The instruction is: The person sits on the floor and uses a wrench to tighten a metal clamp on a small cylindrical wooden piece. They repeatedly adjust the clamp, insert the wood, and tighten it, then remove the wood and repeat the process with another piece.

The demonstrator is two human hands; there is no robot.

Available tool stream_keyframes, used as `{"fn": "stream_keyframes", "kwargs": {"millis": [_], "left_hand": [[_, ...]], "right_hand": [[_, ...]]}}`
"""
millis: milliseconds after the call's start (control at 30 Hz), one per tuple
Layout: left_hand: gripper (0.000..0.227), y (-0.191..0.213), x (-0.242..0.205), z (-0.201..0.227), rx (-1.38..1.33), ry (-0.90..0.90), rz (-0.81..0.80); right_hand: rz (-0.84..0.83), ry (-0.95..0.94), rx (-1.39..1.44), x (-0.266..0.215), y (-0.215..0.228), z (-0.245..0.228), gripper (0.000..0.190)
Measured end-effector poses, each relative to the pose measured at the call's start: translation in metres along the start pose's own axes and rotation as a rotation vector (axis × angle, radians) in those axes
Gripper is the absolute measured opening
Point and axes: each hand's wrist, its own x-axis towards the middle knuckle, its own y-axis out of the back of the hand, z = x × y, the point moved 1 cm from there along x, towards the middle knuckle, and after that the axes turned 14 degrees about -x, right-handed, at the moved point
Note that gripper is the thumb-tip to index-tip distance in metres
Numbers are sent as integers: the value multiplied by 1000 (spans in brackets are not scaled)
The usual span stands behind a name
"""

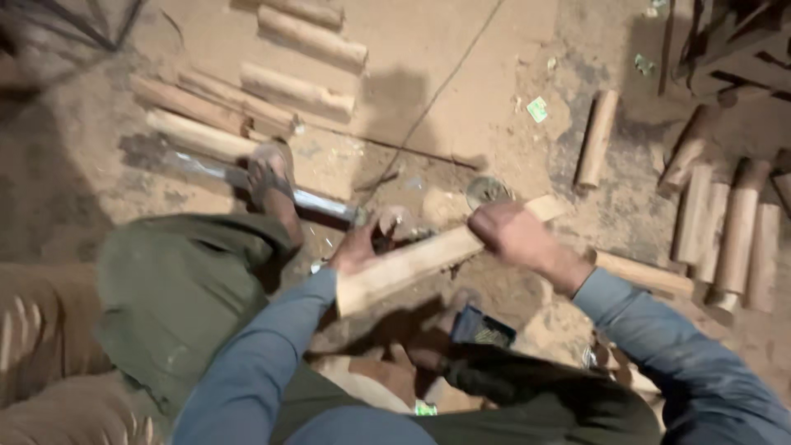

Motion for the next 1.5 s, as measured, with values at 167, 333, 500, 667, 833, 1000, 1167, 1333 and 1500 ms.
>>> {"fn": "stream_keyframes", "kwargs": {"millis": [167, 333, 500, 667, 833, 1000, 1167, 1333, 1500], "left_hand": [[82, 5, -6, 32, 43, 244, -51], [84, 6, -7, 54, 44, 114, 48], [83, -10, -26, 43, -108, 116, 187], [52, -22, -54, 26, -598, 700, 374], [20, -12, -59, 55, -1292, 808, 151], [26, -20, -56, 109, -1298, 738, 106], [27, -27, -68, 141, -1228, 560, 33], [30, -20, -57, 148, -1250, 618, 173], [37, -7, -47, 142, -871, 533, 127]], "right_hand": [[107, -38, -91, -63, -51, -41, 21], [-27, -1021, 325, -82, -124, 14, 46], [197, -1651, 1026, -115, -232, 39, 49], [871, -1506, 548, -128, -257, 41, 44], [635, -1202, 693, -92, -209, -4, 29], [220, -584, 1306, -30, -149, -177, 29], [300, -1226, 1662, -4, -122, -246, 19], [421, -1203, 1566, -4, -99, -221, 16], [506, -1369, 1501, -14, -73, -210, 34]]}}
